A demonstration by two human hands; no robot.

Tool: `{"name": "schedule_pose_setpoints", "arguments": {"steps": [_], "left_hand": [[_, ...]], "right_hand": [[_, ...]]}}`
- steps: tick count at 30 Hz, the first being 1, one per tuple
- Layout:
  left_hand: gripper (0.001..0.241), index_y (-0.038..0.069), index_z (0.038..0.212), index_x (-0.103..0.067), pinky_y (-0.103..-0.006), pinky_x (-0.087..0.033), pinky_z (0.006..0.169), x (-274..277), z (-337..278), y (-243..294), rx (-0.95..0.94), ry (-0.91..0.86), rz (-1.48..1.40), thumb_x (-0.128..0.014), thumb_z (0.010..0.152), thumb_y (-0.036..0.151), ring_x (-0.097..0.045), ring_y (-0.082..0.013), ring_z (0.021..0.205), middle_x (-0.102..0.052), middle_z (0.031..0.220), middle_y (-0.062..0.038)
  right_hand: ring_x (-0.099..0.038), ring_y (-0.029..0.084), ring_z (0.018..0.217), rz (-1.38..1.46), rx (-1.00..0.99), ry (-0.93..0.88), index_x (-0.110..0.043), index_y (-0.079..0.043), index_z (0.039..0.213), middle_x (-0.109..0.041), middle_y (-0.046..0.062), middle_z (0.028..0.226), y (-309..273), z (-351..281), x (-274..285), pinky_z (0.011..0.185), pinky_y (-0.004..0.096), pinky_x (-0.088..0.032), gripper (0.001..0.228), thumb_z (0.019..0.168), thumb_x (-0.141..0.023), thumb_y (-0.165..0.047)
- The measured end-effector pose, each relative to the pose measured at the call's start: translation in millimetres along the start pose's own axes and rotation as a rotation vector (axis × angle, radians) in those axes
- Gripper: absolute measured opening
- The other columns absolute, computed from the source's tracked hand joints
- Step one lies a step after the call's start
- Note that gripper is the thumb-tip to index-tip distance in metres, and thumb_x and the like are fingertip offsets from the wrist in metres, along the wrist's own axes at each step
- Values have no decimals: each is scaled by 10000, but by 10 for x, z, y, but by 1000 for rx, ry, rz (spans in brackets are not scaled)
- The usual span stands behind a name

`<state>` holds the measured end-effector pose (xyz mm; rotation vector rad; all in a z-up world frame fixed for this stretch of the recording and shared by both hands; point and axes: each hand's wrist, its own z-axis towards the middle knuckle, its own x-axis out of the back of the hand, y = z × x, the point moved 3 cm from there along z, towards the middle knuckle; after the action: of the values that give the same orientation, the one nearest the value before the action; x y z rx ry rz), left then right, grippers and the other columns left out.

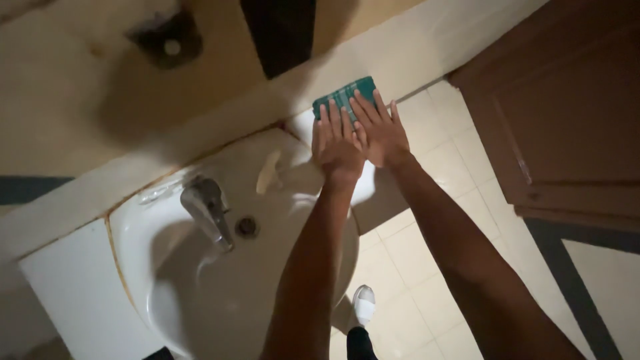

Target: The person wipes the toilet tank and the sink countertop with a green cloth. They then wipe the inside of the sink basin and the faucet area before placing the cloth on the counter.

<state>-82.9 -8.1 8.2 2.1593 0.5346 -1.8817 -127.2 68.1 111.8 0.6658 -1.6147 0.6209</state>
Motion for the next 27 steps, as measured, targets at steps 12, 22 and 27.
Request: {"name": "schedule_pose_setpoints", "arguments": {"steps": [12, 22, 27], "left_hand": [[591, 284, 1620, -232, -344, -141, 1249, -917, -1279, 90, -3, 327, 50, -199, 1047, 425, -182, -110, 1580, -210, 1719, 100], [649, 111, 1635, -184, -428, -28, 1258, -244, -2036, -524, -98, -48, 3009, -260, 1075, 430, -30, -297, 1589, -59, 1725, -128], [681, 87, 1639, -211, -462, -7, 1274, -445, -2305, -516, -24, -178, 2875, -369, 1061, 409, -15, -323, 1598, -45, 1731, -141]], "right_hand": [[15, 346, 1603, 33, 34, -32, -184, -182, 1658, -68, 7, 1752, -258, -780, -167, 1265, 594, -42, 607, 1087, -224, -386], [31, 380, 1576, 93, 11, -118, -184, -167, 1646, -52, 50, 1733, -33, -1888, -212, 1247, 579, -58, 652, 1056, -283, -426], [-49, 379, 1584, 211, 42, -169, -237, -148, 1630, -117, 71, 1731, 19, -2303, 50, 1273, 530, -89, 738, 997, -500, -423]]}}
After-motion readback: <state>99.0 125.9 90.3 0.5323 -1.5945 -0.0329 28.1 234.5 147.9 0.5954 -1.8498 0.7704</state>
